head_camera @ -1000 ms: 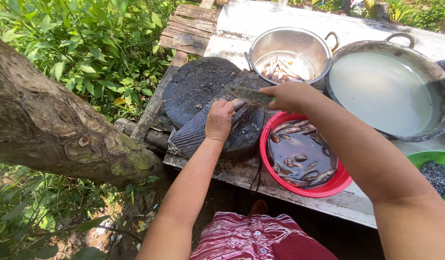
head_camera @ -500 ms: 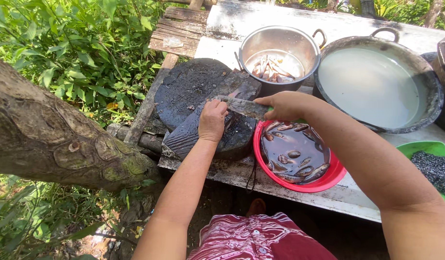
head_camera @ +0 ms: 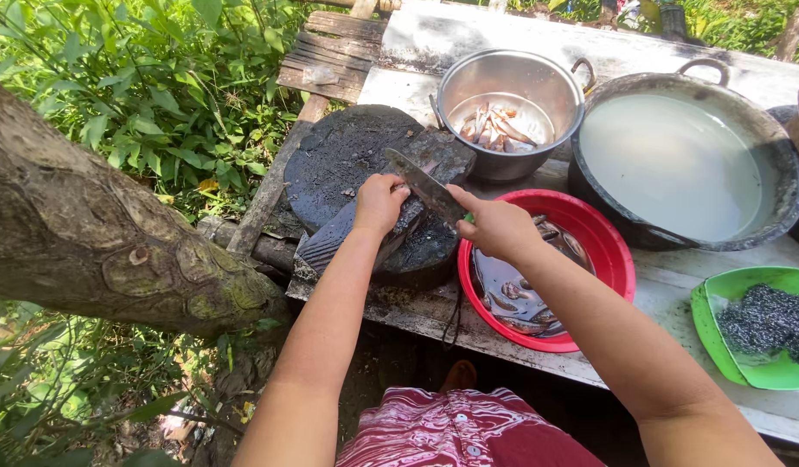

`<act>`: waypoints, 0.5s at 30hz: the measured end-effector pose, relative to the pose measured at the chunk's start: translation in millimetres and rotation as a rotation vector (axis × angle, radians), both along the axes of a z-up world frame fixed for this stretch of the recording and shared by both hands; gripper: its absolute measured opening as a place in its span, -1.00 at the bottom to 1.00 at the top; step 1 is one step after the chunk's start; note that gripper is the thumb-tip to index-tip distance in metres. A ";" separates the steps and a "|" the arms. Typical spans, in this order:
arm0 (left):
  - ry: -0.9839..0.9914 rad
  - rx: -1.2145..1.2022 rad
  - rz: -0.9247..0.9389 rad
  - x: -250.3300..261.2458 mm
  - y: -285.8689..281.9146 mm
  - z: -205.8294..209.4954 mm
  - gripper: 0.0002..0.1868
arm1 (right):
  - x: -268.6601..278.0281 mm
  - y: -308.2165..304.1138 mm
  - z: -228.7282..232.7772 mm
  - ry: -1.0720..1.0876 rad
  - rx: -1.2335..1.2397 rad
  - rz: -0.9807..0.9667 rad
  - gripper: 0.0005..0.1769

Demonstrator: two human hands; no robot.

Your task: The person prepares fish by gutting and cleaning them by hand in a basin of water and scraping and cutting them with knives on a wooden chopping block.

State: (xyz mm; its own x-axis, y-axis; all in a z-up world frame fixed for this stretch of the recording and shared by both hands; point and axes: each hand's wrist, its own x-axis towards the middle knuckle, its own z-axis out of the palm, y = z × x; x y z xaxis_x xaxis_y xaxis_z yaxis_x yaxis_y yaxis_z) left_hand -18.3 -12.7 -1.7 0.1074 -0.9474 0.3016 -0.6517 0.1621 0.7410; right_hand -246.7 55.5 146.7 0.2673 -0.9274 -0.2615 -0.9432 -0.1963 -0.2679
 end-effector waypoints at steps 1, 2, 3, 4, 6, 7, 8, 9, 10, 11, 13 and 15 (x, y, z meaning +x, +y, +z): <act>0.004 0.056 0.000 0.8 -2.2 3.7 -0.74 | -2.2 0.9 6.8 0.011 0.096 -0.051 -0.29; 0.008 0.115 0.002 0.2 -1.1 6.8 -0.72 | -3.7 2.8 9.9 0.011 0.098 -0.053 -0.29; 0.008 0.117 0.000 -2.4 2.9 9.3 -0.72 | -6.9 4.0 10.9 0.019 0.023 -0.032 -0.28; -0.002 0.125 0.005 -1.4 4.9 13.3 -0.69 | -8.7 1.4 10.9 0.023 -0.060 -0.009 -0.28; -0.012 0.134 0.008 -0.4 7.3 17.0 -0.66 | -17.7 1.5 4.2 0.048 -0.089 0.060 -0.27; -0.061 0.105 0.000 0.6 8.1 15.1 -0.67 | -25.4 3.5 -0.3 0.078 -0.112 0.128 -0.26; -0.107 0.074 -0.009 -2.3 6.8 11.0 -0.68 | -37.9 5.2 -2.1 0.081 -0.112 0.124 -0.26; -0.104 0.073 -0.014 -8.2 4.7 4.4 -0.68 | -50.8 7.6 -2.4 0.083 -0.155 0.155 -0.26; -0.284 -0.025 -0.006 -12.0 1.7 -2.8 -0.73 | -56.4 8.4 -2.9 0.083 -0.200 0.192 -0.27; -0.464 -0.124 0.002 -15.1 -1.6 -10.0 -0.75 | -61.1 9.8 -2.7 0.084 -0.202 0.195 -0.27; -0.424 -0.022 0.032 -22.4 -12.7 -18.6 -0.72 | -73.0 15.6 -1.2 0.025 -0.131 -0.075 -0.25; -0.378 0.065 0.066 -22.6 -31.2 -8.8 -0.69 | -74.1 17.8 -0.6 -0.168 -0.201 -0.061 -0.16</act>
State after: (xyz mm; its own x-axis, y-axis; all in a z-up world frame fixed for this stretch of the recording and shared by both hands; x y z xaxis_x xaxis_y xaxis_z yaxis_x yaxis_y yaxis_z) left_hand -41.0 -43.9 -10.5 0.0616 -0.9606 0.2708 -0.8884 0.0709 0.4537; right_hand -320.8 73.4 146.1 0.2334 -0.9720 -0.0270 -0.9005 -0.2055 -0.3832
